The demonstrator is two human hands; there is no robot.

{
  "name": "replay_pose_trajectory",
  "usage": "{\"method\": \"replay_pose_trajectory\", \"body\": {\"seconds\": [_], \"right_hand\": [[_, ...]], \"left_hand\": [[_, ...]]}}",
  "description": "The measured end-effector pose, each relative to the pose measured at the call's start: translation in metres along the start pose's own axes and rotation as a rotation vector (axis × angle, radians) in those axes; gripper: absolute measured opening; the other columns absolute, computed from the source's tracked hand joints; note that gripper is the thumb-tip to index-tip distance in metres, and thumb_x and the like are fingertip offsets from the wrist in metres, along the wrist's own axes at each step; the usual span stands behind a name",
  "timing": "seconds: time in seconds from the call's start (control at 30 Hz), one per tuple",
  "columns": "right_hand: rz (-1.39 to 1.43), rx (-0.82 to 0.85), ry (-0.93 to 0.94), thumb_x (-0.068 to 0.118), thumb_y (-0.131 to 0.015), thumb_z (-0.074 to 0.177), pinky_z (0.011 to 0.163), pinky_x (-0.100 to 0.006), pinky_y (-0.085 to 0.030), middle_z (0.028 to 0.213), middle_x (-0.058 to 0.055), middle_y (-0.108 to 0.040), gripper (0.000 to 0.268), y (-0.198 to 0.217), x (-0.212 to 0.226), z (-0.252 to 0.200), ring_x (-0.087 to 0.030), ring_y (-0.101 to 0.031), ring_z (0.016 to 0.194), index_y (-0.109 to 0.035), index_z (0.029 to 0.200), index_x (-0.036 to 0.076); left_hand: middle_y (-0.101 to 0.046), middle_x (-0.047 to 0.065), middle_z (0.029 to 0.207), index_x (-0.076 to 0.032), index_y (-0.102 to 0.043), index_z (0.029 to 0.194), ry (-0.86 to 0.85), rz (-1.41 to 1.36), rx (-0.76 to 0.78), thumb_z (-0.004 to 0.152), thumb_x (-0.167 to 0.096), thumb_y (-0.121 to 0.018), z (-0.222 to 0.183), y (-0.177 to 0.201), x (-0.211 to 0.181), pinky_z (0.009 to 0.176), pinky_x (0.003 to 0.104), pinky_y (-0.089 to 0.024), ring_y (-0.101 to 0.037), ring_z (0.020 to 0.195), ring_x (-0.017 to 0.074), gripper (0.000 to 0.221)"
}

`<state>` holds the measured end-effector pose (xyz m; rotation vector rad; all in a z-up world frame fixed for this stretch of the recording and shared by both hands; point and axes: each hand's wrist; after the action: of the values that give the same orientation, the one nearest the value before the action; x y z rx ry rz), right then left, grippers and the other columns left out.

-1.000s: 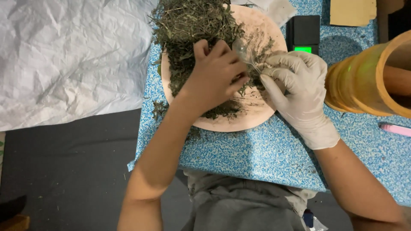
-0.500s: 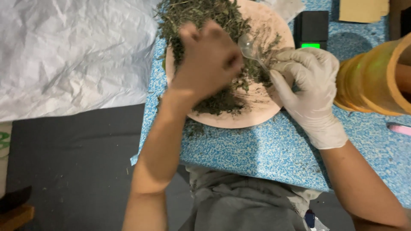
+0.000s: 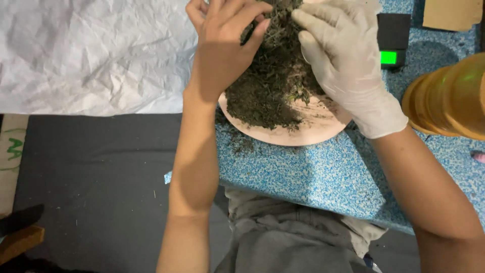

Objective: Grinding dried herbs with a mortar and pestle and filling them into tea bags

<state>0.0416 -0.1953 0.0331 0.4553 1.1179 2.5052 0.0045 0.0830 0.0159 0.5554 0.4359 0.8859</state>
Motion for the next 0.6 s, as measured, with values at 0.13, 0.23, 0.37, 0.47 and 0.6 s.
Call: {"method": "replay_pose_trajectory", "body": {"seconds": [0.13, 0.23, 0.37, 0.47, 0.6], "right_hand": [[-0.037, 0.064, -0.048, 0.015, -0.075, 0.131, 0.106, -0.050, -0.043, 0.140, -0.015, -0.083, 0.027, 0.010, -0.003, -0.025, -0.037, -0.063, 0.125, -0.084, 0.152, 0.000], [-0.134, 0.139, -0.128, 0.022, -0.083, 0.130, 0.100, -0.047, -0.042, 0.120, -0.010, -0.080, 0.025, 0.022, -0.006, -0.059, -0.034, -0.062, 0.116, -0.085, 0.152, 0.010], [-0.274, 0.202, -0.171, 0.029, -0.087, 0.127, 0.104, -0.046, -0.045, 0.117, -0.002, -0.079, 0.018, 0.036, 0.009, -0.086, -0.032, -0.061, 0.119, -0.084, 0.140, 0.017], [-0.439, 0.238, -0.145, 0.044, -0.080, 0.126, 0.102, -0.044, -0.047, 0.112, 0.002, -0.078, 0.030, 0.031, 0.010, -0.102, -0.030, -0.064, 0.116, -0.083, 0.149, 0.026], [-0.513, 0.231, -0.103, 0.055, -0.083, 0.119, 0.093, -0.043, -0.046, 0.113, 0.007, -0.084, 0.042, 0.024, 0.020, -0.087, -0.029, -0.074, 0.118, -0.076, 0.153, 0.031]], "left_hand": [[-0.077, -0.004, 0.110, -0.020, -0.075, 0.126, 0.123, -0.050, 0.012, 0.117, -0.016, -0.076, 0.001, 0.007, -0.003, 0.092, 0.043, -0.024, -0.059, 0.114, 0.0239, 0.010], [-0.072, -0.005, 0.106, -0.019, -0.077, 0.111, 0.129, -0.130, 0.063, 0.114, -0.011, -0.082, 0.004, 0.012, -0.013, 0.093, 0.043, -0.022, -0.058, 0.112, 0.0225, 0.010], [-0.080, -0.007, 0.111, -0.021, -0.083, 0.106, 0.189, -0.254, 0.383, 0.112, -0.034, -0.083, 0.010, 0.005, -0.033, 0.105, 0.054, -0.027, -0.059, 0.108, 0.0251, 0.014], [-0.074, -0.001, 0.117, -0.021, -0.084, 0.120, 0.244, -0.227, 0.712, 0.112, -0.037, -0.070, 0.009, -0.012, -0.043, 0.103, 0.058, -0.026, -0.051, 0.123, 0.0306, 0.023], [-0.072, 0.000, 0.135, -0.023, -0.081, 0.133, 0.217, -0.272, 0.798, 0.108, -0.043, -0.074, 0.006, -0.023, -0.061, 0.112, 0.057, -0.019, -0.045, 0.134, 0.0322, 0.033]]}}
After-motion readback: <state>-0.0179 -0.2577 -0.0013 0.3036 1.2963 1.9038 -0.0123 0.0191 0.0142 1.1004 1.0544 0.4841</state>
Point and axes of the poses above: each hand's wrist, its own z-axis towards the middle knuckle, its own y-axis out of the back of the hand, x = y × z
